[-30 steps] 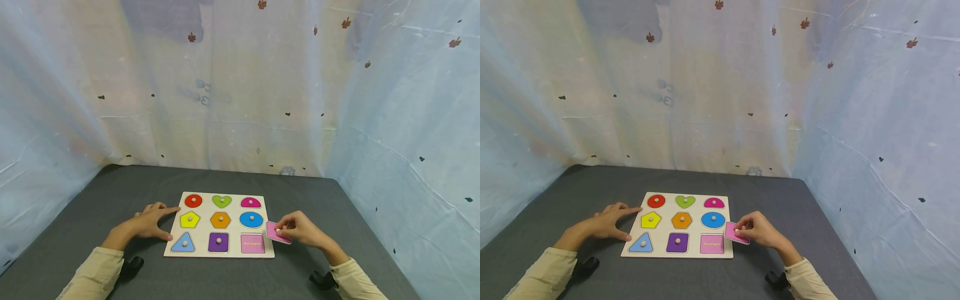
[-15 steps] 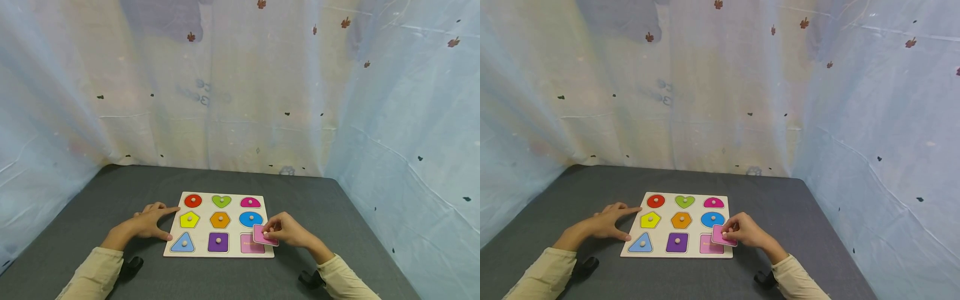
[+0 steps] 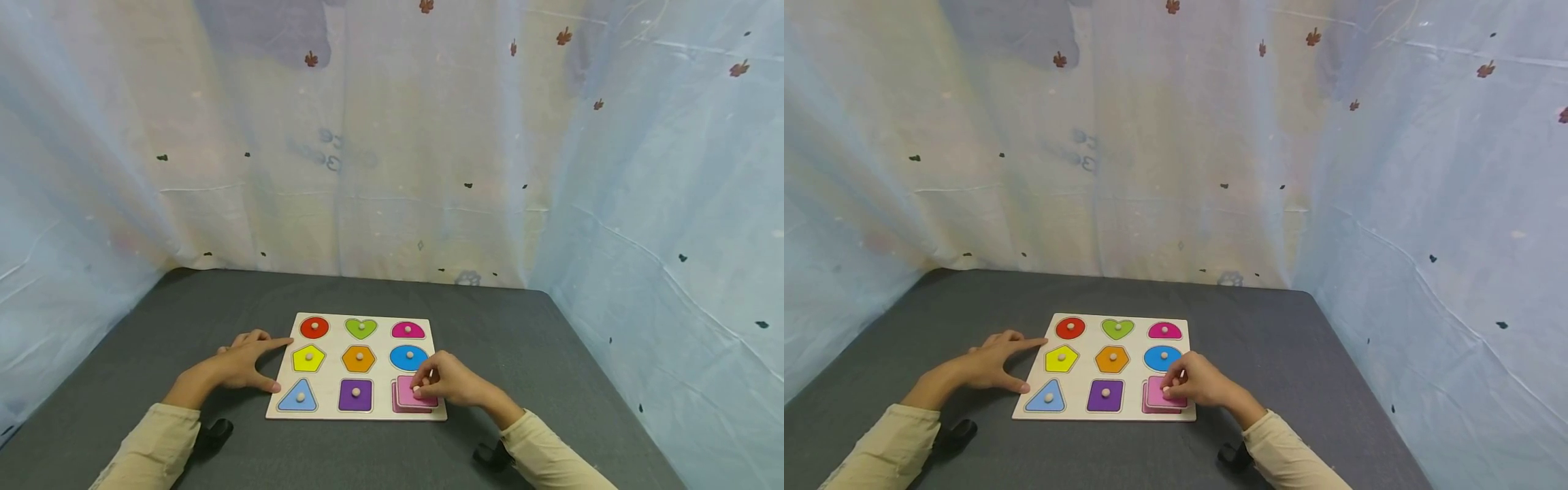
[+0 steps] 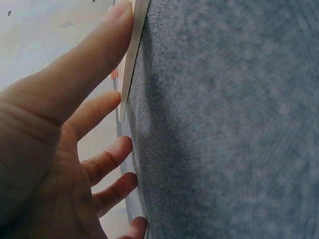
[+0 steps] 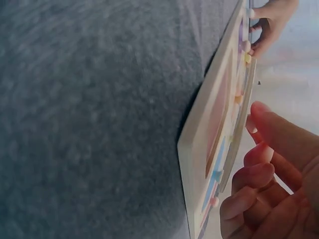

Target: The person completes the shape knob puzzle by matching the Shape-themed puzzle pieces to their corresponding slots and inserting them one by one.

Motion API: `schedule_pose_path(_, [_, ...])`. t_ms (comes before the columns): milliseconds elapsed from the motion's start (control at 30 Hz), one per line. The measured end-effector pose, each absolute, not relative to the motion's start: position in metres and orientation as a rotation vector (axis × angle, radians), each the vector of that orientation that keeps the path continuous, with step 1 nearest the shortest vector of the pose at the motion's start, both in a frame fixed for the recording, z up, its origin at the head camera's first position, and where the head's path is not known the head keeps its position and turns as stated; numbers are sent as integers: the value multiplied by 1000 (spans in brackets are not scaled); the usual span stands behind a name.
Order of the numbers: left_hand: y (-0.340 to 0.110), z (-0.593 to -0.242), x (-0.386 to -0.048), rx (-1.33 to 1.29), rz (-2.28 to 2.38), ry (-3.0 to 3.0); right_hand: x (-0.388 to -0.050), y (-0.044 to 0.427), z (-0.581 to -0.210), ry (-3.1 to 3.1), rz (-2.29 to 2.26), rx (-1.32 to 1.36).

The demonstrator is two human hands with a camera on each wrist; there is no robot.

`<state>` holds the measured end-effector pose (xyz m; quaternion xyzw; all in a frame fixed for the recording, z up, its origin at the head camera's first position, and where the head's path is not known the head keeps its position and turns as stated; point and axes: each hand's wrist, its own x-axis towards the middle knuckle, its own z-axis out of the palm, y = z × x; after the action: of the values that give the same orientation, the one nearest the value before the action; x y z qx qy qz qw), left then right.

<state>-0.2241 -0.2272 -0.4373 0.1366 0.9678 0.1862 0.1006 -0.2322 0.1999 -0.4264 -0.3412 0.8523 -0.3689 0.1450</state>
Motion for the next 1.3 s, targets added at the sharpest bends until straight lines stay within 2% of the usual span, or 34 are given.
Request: schedule_pose_path(1300, [-226,-439,-227,363,526,2857,-231,186,-432,2542,-904,-914])
